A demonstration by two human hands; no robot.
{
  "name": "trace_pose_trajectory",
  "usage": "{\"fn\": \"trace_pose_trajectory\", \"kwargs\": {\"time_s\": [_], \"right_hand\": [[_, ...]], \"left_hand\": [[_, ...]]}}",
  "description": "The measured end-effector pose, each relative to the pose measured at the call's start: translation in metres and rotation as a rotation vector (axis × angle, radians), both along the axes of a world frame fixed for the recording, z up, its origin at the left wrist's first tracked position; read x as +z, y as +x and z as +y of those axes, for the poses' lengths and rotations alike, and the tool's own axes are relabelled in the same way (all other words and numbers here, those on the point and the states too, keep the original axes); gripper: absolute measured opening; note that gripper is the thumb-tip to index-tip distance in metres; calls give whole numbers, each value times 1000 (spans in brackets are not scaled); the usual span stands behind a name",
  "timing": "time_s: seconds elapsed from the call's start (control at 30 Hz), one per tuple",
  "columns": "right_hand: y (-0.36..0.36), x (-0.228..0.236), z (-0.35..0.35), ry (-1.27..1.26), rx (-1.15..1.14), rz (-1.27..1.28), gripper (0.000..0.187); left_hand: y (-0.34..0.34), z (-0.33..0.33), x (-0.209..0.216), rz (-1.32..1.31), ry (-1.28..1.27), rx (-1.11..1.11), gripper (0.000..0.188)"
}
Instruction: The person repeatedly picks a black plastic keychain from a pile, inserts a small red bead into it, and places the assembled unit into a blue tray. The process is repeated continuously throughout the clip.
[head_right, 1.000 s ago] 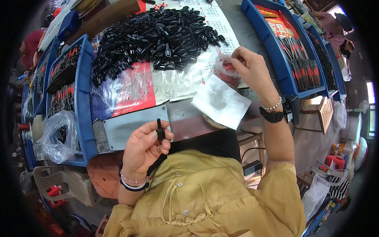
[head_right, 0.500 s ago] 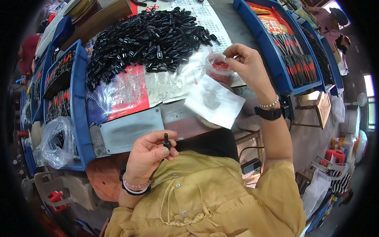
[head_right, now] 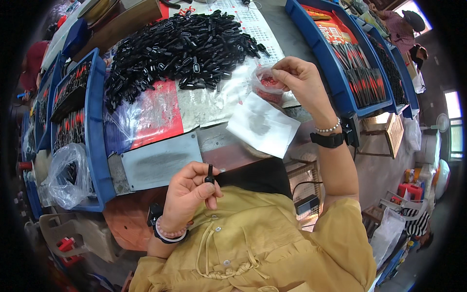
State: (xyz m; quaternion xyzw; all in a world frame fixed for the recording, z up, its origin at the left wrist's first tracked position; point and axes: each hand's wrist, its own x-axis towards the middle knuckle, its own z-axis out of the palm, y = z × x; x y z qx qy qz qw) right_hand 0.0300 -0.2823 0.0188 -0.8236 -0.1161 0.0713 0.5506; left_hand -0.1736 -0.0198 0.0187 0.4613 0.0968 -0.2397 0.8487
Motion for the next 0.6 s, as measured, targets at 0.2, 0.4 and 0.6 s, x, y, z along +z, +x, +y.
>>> {"fn": "trace_pose_trajectory", "kwargs": {"time_s": [0.2, 0.4, 0.6], "right_hand": [[-1, -1, 6, 44, -20, 4, 16], [0, -3, 4, 3, -12, 2, 19], [1, -5, 2, 51, -24, 64, 16]], "left_hand": [[-5, 0, -5, -19, -5, 20, 29], [-7, -1, -6, 38, -71, 58, 32], [-7, 0, -6, 37, -68, 20, 30]]}}
